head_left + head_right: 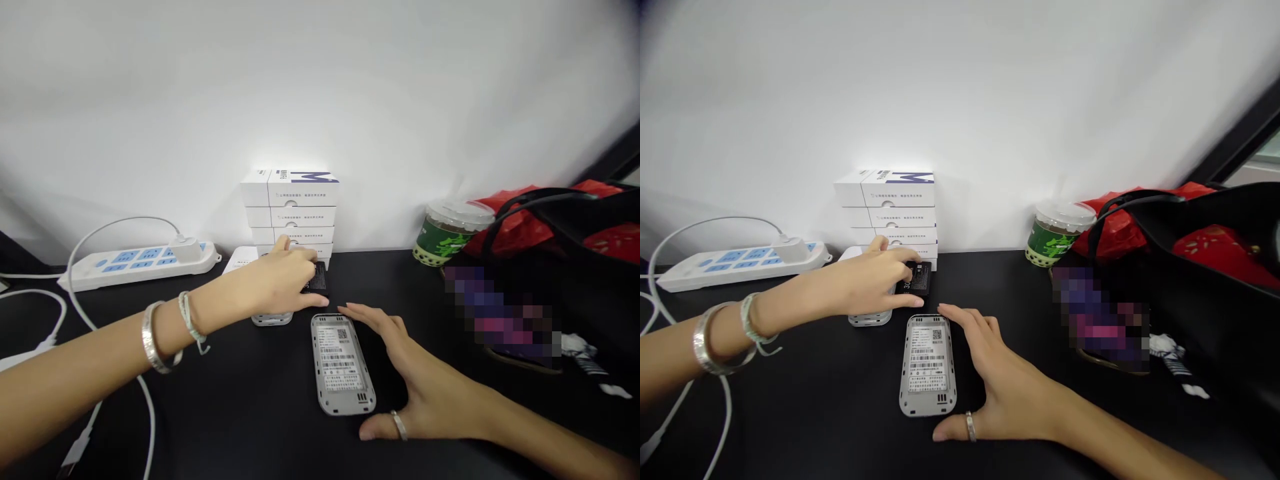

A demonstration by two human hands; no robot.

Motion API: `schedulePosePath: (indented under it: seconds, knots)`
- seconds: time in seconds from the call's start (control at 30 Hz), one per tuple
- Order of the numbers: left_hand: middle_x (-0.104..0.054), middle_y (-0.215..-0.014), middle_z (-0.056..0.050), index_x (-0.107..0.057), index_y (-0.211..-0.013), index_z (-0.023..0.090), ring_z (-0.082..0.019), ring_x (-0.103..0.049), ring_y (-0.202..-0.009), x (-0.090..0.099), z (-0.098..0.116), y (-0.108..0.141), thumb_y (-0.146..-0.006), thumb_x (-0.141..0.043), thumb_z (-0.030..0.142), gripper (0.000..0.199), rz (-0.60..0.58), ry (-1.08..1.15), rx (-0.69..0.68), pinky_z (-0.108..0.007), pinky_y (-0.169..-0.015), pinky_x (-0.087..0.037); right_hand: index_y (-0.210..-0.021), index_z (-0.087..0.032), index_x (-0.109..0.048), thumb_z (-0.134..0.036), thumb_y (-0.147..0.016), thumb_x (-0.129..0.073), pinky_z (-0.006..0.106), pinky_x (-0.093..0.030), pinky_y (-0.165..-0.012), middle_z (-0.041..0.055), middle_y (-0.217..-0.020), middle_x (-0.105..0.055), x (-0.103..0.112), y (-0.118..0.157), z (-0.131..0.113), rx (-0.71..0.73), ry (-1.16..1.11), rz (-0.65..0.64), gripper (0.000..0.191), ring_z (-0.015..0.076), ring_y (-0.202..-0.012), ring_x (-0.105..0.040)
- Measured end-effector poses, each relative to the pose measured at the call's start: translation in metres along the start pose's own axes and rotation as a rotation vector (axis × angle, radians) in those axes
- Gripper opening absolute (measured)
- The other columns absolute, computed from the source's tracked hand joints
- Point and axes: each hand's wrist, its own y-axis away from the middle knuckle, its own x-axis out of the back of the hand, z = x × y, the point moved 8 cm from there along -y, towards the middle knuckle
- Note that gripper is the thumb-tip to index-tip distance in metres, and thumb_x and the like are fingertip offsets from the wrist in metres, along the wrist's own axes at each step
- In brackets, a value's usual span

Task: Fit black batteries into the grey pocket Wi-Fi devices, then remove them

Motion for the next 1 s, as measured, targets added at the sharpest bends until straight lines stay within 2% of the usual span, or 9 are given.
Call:
schedulePosePath:
  seconds: [0.07, 0.13, 0.23, 0.33, 0.43, 0.53, 0.67, 0.9, 1.0]
  knots:
    - [-0.067, -0.127, -0.013, -0.069, -0.073, 0.015, -0.038, -0.060, -0.114, -0.003, -0.003, -0.004, -0.091, -0.069, 0.051, 0.041, -0.041, 0.045, 0.010, -0.049, -0.096, -0.045, -0.159, -0.026, -0.016, -0.064, -0.068, -0.084, 0.068, -0.031, -0.117, 0.0210, -0.156, -0.038, 0.000, 0.000, 0.001, 0.004, -0.004, 0.006, 0.120, 0.0449, -0.144, -0.039]
    - [-0.069, -0.119, -0.011, -0.067, -0.074, 0.016, -0.037, -0.061, -0.111, -0.006, -0.007, -0.009, -0.085, -0.077, 0.047, 0.034, -0.062, 0.092, 0.022, -0.043, -0.087, -0.048, -0.159, -0.027, -0.017, -0.063, -0.071, -0.084, 0.067, -0.031, -0.117, 0.0207, -0.157, -0.038, 0.000, 0.000, 0.002, 0.010, -0.001, 0.006, 0.116, 0.0440, -0.145, -0.038]
    - [-0.071, -0.103, -0.006, -0.064, -0.084, 0.018, -0.029, -0.063, -0.100, -0.009, -0.012, -0.017, -0.079, -0.082, 0.043, 0.031, -0.065, 0.170, 0.003, -0.040, -0.088, -0.047, -0.158, -0.027, -0.016, -0.062, -0.071, -0.084, 0.067, -0.029, -0.118, 0.0207, -0.158, -0.035, -0.001, 0.000, 0.003, -0.007, -0.002, -0.010, 0.116, 0.0443, -0.147, -0.035]
    - [-0.068, -0.098, -0.003, -0.060, -0.104, 0.020, -0.026, -0.062, -0.096, -0.007, -0.012, -0.020, -0.073, -0.085, 0.041, 0.045, -0.026, 0.239, -0.002, -0.041, -0.093, -0.046, -0.156, -0.027, -0.016, -0.062, -0.069, -0.085, 0.067, -0.030, -0.118, 0.0204, -0.163, -0.026, 0.000, 0.000, 0.005, -0.057, -0.021, -0.019, 0.116, 0.0459, -0.148, -0.032]
    - [-0.066, -0.102, -0.005, -0.053, -0.115, 0.021, -0.032, -0.059, -0.103, -0.001, 0.001, -0.010, -0.071, -0.083, 0.042, 0.057, 0.033, 0.289, 0.057, -0.041, -0.088, -0.048, -0.154, -0.029, -0.013, -0.060, -0.065, -0.088, 0.066, -0.031, -0.117, 0.0205, -0.165, -0.020, 0.002, 0.000, 0.006, -0.082, -0.071, 0.008, 0.120, 0.0458, -0.149, -0.032]
    - [-0.065, -0.101, -0.006, -0.052, -0.111, 0.021, -0.033, -0.058, -0.103, 0.000, 0.027, 0.006, -0.070, -0.087, 0.044, 0.059, 0.026, 0.315, 0.066, -0.039, -0.081, -0.048, -0.153, -0.032, -0.002, -0.056, -0.061, -0.092, 0.066, -0.032, -0.117, 0.0205, -0.160, -0.030, 0.003, -0.001, 0.006, -0.073, -0.151, 0.038, 0.131, 0.0434, -0.148, -0.037]
    - [-0.066, -0.097, -0.005, -0.054, -0.105, 0.019, -0.029, -0.062, -0.092, -0.008, 0.053, 0.016, -0.067, -0.094, 0.046, 0.062, -0.041, 0.292, 0.000, -0.039, -0.086, -0.046, -0.153, -0.033, -0.002, -0.053, -0.061, -0.093, 0.066, -0.029, -0.119, 0.0187, -0.159, -0.032, 0.004, -0.002, 0.005, -0.064, -0.176, 0.058, 0.132, 0.0423, -0.151, -0.033]
    - [-0.066, -0.091, -0.001, -0.052, -0.097, 0.021, -0.025, -0.062, -0.084, -0.021, 0.050, 0.013, -0.059, -0.097, 0.053, 0.067, -0.002, 0.351, -0.034, -0.038, -0.085, -0.045, -0.154, -0.032, -0.003, -0.052, -0.064, -0.091, 0.066, -0.033, -0.116, 0.0194, -0.162, -0.023, 0.002, 0.000, 0.005, -0.059, -0.139, 0.058, 0.128, 0.0448, -0.151, -0.028]
    - [-0.064, -0.088, 0.000, -0.053, -0.096, 0.022, -0.026, -0.060, -0.087, -0.023, 0.047, 0.016, -0.062, -0.095, 0.054, 0.063, 0.016, 0.423, -0.030, -0.037, -0.083, -0.045, -0.154, -0.030, -0.002, -0.051, -0.065, -0.089, 0.067, -0.034, -0.115, 0.0207, -0.161, -0.023, 0.002, 0.000, 0.004, -0.047, -0.116, 0.050, 0.126, 0.0457, -0.150, -0.030]
